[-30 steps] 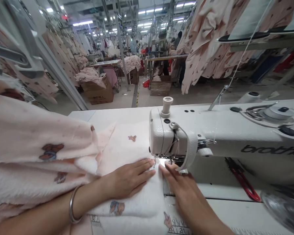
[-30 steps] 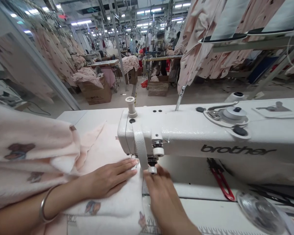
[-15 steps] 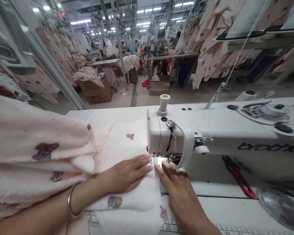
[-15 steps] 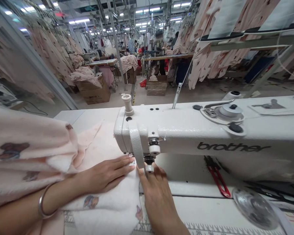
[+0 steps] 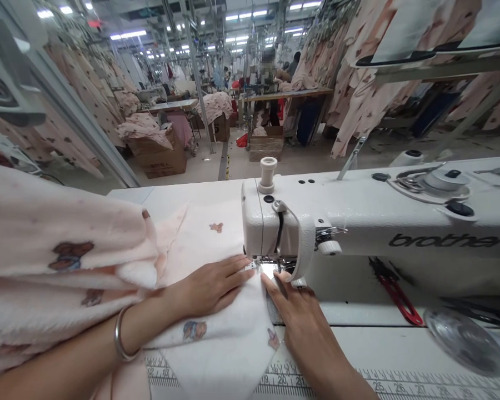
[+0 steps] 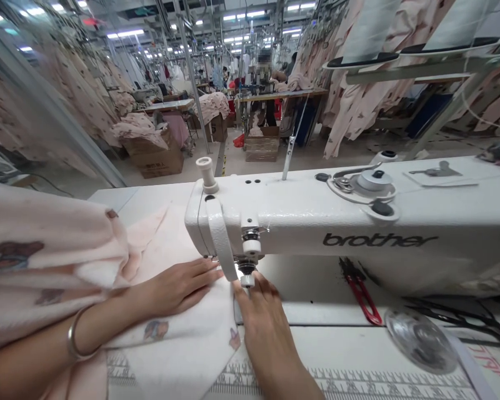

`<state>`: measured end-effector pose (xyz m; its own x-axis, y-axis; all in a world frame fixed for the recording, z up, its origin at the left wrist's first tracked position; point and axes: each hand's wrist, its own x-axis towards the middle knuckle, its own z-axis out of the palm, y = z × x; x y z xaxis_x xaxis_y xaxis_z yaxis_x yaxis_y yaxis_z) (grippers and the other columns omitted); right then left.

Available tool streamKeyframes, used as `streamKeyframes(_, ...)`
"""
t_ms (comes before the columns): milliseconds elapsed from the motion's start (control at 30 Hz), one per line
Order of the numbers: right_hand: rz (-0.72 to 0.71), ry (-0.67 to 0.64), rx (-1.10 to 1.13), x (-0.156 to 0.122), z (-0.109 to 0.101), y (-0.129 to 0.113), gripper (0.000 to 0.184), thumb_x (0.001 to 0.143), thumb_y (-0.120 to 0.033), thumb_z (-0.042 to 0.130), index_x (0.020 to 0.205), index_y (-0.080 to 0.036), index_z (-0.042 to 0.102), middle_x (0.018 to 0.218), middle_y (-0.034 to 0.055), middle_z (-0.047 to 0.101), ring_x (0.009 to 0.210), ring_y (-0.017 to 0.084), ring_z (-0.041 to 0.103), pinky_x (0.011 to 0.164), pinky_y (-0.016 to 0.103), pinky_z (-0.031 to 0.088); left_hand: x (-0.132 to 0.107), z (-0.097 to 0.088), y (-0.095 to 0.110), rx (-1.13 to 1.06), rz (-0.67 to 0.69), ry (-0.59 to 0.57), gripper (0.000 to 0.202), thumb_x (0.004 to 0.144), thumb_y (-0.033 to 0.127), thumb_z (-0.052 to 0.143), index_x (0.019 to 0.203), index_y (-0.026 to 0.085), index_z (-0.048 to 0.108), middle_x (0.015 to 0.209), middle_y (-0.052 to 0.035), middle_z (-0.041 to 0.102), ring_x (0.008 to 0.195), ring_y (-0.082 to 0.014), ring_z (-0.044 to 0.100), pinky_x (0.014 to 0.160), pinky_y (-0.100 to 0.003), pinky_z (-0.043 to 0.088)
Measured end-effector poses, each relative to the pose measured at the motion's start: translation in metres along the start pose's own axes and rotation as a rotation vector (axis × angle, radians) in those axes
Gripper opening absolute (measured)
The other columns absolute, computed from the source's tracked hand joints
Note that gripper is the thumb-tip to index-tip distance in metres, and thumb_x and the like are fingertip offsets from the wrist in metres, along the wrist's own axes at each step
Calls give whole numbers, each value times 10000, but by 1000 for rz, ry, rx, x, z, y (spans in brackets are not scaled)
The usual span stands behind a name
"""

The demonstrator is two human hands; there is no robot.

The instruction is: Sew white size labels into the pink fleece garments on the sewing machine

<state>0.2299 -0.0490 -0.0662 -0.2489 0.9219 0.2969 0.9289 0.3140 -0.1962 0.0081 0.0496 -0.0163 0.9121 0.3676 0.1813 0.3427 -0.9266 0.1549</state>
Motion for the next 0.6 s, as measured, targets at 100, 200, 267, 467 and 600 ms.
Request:
streamKeyframes(100,15,-48,-17,0,-2,-3,657,761,-47,423,1392,-215,356,1389,110,352,1290,319,294,974,474,435,3,0,-3,-13,-38,-26,371,941,216,393,1298,122,432,1335,-134,483,1297,-232,402,1068,-370,415)
streamKeyframes(200,16,-28,0,1,-5,-6,656,768,-13,413,1386,-226,359,1379,108,355,1278,320,315,968,472,444,3,-1,-3,-22,-62,-23,371,948,231,379,1304,135,422,1334,-124,481,1297,-223,399,1059,-360,423)
streamKeyframes(267,7,-20,11,1,-8,-7,653,763,1,406,1380,-212,368,1354,117,379,1259,324,343,971,483,442,2,0,-2,-24,-60,-10,369,952,228,370,1306,139,416,1333,-118,481,1299,-214,395,1067,-355,412)
streamKeyframes(467,-170,125,-36,0,-14,-12,593,777,76,294,1341,-77,400,1325,158,437,1254,267,383,1008,433,424,3,0,1,-34,-43,18,372,949,221,359,1312,152,397,1340,-115,469,1295,-203,397,1075,-362,402)
streamKeyframes(600,-160,255,-87,8,1,-49,407,896,-44,314,1265,-15,483,1292,193,493,1224,304,434,943,452,470,2,-3,2,-14,-225,120,457,928,303,426,1350,145,349,1386,-141,420,1313,-224,379,1081,-389,398)
